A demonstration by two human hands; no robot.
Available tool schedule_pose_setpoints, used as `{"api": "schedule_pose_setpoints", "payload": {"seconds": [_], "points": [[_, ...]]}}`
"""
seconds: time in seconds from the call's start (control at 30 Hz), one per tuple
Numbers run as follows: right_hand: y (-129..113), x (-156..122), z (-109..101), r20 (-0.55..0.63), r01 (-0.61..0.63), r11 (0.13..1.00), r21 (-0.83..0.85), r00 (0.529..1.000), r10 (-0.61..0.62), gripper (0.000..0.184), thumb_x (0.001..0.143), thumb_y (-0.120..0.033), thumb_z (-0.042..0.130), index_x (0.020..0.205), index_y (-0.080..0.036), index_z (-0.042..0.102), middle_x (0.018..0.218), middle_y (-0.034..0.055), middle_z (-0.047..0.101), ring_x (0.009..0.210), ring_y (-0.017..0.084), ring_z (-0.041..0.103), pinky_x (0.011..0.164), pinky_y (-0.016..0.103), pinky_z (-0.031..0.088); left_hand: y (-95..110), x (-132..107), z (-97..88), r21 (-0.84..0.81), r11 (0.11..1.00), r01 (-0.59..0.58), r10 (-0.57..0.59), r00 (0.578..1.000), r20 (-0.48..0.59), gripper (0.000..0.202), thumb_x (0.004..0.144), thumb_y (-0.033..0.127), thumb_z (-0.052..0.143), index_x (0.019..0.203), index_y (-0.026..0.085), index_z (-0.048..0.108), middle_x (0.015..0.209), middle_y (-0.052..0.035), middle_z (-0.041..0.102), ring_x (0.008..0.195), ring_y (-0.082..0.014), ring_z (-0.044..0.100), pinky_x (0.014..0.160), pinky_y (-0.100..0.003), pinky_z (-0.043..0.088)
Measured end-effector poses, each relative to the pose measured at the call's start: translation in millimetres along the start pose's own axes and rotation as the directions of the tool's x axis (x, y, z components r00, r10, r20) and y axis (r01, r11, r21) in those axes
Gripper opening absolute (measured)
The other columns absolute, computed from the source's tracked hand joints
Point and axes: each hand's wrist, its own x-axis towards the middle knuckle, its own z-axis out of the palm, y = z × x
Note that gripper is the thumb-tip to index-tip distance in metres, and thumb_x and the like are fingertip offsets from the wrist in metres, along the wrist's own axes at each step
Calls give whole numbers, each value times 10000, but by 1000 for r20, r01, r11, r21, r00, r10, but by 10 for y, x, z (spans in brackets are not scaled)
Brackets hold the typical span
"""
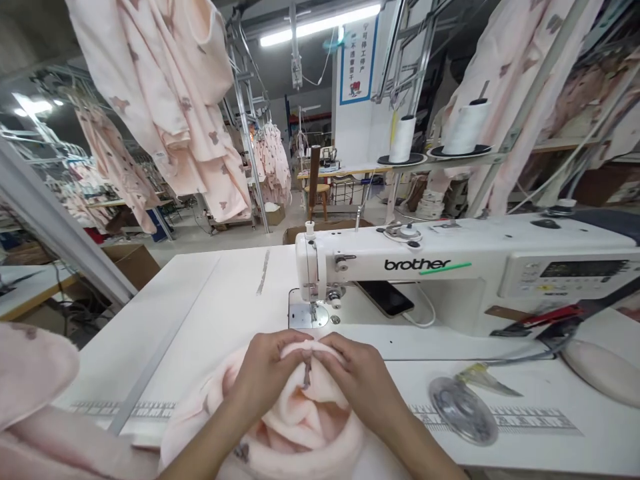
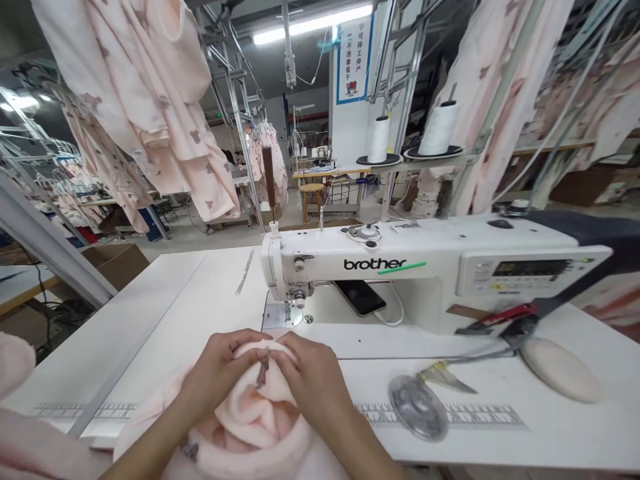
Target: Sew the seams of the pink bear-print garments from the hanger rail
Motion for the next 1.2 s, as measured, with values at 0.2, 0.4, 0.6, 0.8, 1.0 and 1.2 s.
{"api": "schedule_pose_setpoints", "payload": {"seconds": [0.2,0.4,0.6,0.8,1.0,1.2], "points": [[234,261,15,-96,-184,975,-125,980,172,162,837,-326,488,737,-221,561,687,-42,611,650,146,535,569,236,322,-281,466,76,30,997,76,-79,993,88,217,720,342,592,751,140,667,712,-10,670,706,-163,601,593,-213,431],[511,593,51,-96,-318,900,-299,948,303,137,790,-242,515,672,-189,561,629,-2,586,635,158,520,549,243,271,-519,828,197,101,995,-13,-7,980,198,212,795,265,451,801,157,633,818,-25,654,804,-161,579,724,-243,407],[611,807,88,-136,-443,823,-354,896,424,101,758,-228,511,721,-183,594,705,26,620,641,164,538,544,243,296,-533,1017,302,313,945,92,-99,995,7,127,718,245,497,680,184,601,721,3,647,688,-153,557,617,-243,355],[610,836,73,-150,-470,801,-372,882,447,117,758,-244,516,692,-184,592,710,28,623,643,167,544,549,240,325,-472,1053,317,371,923,98,-124,991,46,153,745,203,449,722,186,599,731,0,642,680,-149,548,598,-234,342],[615,830,68,-160,-443,809,-386,896,414,106,771,-245,526,744,-193,615,697,29,623,669,176,561,539,236,326,-426,1064,347,415,902,120,-140,990,20,168,780,198,430,771,182,596,804,-31,650,735,-166,567,634,-243,356],[601,827,73,-186,-423,808,-410,906,380,117,783,-248,530,737,-198,624,687,37,621,739,201,586,525,235,314,-427,1074,335,398,912,99,-139,988,71,171,768,152,397,747,160,566,783,-55,642,686,-165,565,620,-249,361]]}}
